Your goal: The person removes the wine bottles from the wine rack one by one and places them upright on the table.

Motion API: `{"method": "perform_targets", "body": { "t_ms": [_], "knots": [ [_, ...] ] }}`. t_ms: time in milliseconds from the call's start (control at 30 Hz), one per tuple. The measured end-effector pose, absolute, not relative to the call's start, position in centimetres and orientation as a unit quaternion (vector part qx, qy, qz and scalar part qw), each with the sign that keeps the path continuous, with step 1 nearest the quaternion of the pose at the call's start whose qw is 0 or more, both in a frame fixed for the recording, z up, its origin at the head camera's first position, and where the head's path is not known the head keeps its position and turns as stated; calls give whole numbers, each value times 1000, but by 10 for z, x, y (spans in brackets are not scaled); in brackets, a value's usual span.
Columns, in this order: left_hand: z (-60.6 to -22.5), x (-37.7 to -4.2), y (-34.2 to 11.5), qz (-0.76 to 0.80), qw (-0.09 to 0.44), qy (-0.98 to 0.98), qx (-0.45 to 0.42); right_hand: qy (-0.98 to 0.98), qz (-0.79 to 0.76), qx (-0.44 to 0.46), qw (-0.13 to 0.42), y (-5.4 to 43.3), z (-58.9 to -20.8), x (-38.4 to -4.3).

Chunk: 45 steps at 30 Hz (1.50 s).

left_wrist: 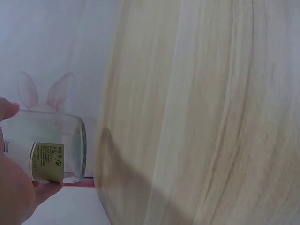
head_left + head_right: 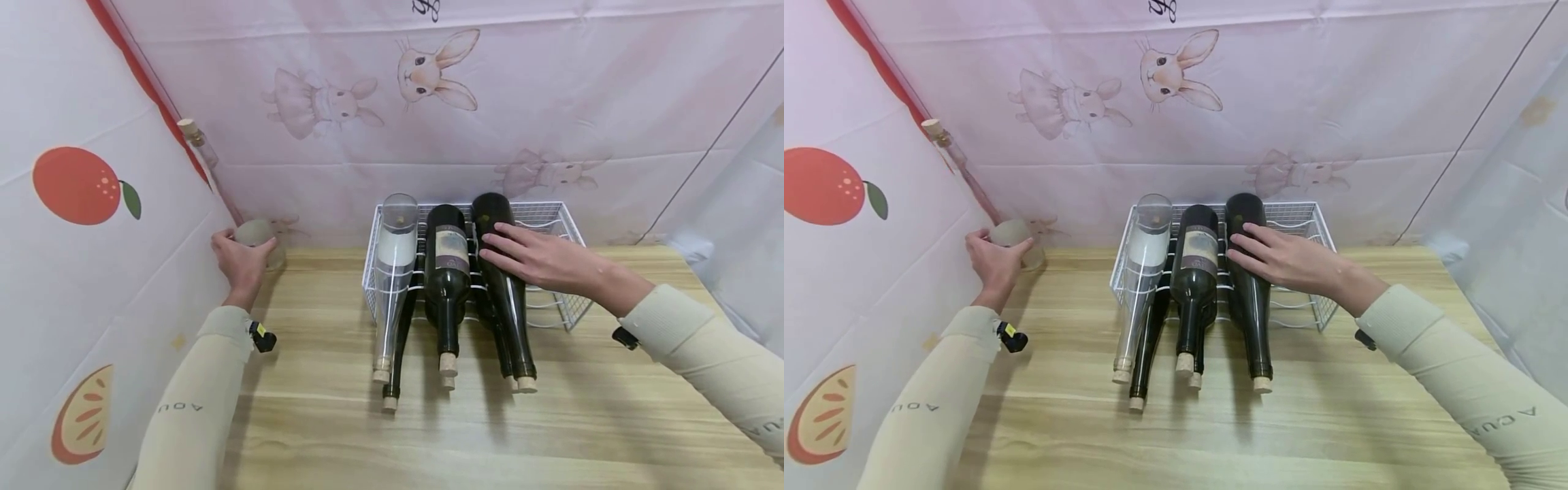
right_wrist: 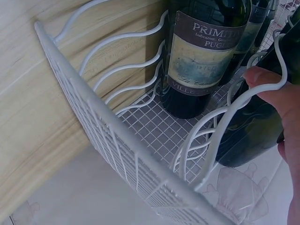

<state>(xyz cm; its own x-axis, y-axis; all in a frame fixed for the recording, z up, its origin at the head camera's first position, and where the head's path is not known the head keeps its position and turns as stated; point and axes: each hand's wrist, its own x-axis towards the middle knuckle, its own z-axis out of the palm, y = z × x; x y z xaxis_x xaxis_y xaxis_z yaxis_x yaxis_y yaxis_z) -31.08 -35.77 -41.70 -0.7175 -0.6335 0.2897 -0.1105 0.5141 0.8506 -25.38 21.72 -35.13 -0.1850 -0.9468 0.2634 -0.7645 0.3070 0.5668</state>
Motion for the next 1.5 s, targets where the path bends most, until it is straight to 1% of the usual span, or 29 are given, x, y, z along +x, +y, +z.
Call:
{"method": "perform_targets", "body": {
  "t_ms": [133,500,933,1133,1500],
  "knots": [
    [-420,-310,-364,-435,291,-820,234,-752,-154,572,289,218,-351,-254],
    [-425,-308,-371,-449,258,-823,233,-738,-147,582,309,221,-353,-255],
    [-432,-302,-376,-459,254,-817,241,-742,-137,578,310,220,-357,-255],
    [-435,-306,-378,-459,257,-818,233,-738,-136,579,320,220,-358,-256],
    [-433,-308,-381,-458,226,-830,224,-739,-135,580,315,221,-358,-257]
  ]
}}
